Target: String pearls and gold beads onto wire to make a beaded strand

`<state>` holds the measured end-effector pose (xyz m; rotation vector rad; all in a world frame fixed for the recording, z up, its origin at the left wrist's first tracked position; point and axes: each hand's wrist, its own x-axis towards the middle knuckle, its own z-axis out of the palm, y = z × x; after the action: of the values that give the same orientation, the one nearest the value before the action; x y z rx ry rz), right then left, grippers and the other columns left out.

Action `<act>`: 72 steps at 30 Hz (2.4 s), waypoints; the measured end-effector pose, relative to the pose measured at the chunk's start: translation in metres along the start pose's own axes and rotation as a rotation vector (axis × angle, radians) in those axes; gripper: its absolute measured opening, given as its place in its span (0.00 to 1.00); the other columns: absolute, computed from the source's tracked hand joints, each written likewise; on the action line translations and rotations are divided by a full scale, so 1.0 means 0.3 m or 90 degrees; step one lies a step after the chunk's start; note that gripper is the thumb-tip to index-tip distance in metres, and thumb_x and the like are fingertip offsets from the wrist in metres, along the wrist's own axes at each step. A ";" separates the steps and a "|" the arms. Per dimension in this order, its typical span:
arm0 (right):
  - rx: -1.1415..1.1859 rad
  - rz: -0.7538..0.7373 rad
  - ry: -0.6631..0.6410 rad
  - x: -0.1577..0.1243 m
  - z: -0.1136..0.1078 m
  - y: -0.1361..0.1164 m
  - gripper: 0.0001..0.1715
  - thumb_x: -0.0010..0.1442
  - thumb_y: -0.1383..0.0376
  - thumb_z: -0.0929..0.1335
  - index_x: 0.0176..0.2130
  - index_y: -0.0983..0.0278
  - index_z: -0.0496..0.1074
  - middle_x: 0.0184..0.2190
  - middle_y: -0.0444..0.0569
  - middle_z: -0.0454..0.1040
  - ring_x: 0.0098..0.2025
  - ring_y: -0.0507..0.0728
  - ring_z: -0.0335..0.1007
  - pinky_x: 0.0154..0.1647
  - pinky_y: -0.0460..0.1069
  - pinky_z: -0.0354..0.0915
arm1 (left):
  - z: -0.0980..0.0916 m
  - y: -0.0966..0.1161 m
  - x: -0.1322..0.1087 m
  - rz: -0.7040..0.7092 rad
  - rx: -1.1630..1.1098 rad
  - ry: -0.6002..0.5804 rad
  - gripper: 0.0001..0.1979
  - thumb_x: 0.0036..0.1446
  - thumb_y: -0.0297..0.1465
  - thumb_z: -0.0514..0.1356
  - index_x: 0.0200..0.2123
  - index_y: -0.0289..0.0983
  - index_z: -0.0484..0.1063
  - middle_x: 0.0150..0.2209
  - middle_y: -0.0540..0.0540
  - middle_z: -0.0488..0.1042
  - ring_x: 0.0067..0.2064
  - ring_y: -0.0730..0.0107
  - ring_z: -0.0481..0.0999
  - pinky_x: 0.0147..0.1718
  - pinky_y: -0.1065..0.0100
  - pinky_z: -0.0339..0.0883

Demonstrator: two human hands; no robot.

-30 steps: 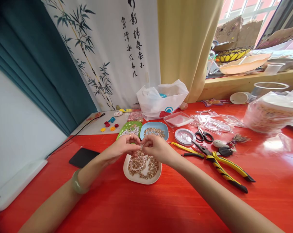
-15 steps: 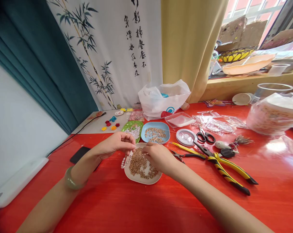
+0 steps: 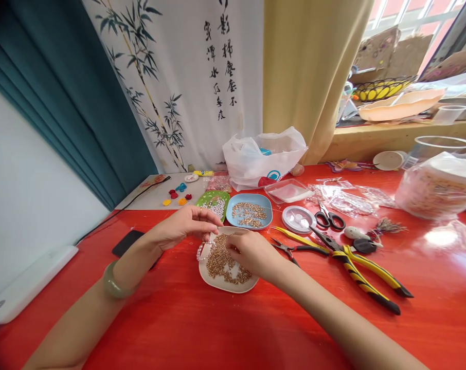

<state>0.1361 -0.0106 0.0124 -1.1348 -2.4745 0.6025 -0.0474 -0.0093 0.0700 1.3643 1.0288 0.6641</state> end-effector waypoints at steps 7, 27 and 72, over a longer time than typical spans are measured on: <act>0.526 0.156 0.019 -0.045 -0.112 -0.027 0.06 0.49 0.64 0.67 0.29 0.65 0.68 0.24 0.44 0.71 0.28 0.50 0.68 0.30 0.47 0.64 | 0.016 -0.006 0.006 0.010 -0.067 0.019 0.06 0.42 0.27 0.62 0.28 0.33 0.72 0.27 0.45 0.73 0.23 0.79 0.69 0.26 0.72 0.65; 0.648 0.200 0.204 -0.138 -0.113 -0.055 0.09 0.45 0.61 0.70 0.29 0.62 0.72 0.26 0.46 0.74 0.28 0.51 0.69 0.31 0.48 0.66 | 0.126 -0.019 -0.019 0.012 -0.102 0.012 0.08 0.42 0.28 0.63 0.29 0.33 0.72 0.28 0.46 0.73 0.22 0.79 0.70 0.26 0.72 0.66; 0.805 0.206 0.243 -0.148 -0.050 -0.068 0.02 0.42 0.65 0.72 0.24 0.59 0.76 0.26 0.43 0.75 0.29 0.50 0.69 0.33 0.47 0.63 | 0.159 -0.029 -0.024 -0.030 -0.151 -0.020 0.11 0.40 0.26 0.63 0.31 0.32 0.68 0.26 0.46 0.74 0.18 0.82 0.66 0.19 0.75 0.60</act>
<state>0.1580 -0.0536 0.0296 -0.9149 -1.1247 1.5325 -0.0101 -0.0387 0.0585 1.1374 0.9223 0.7037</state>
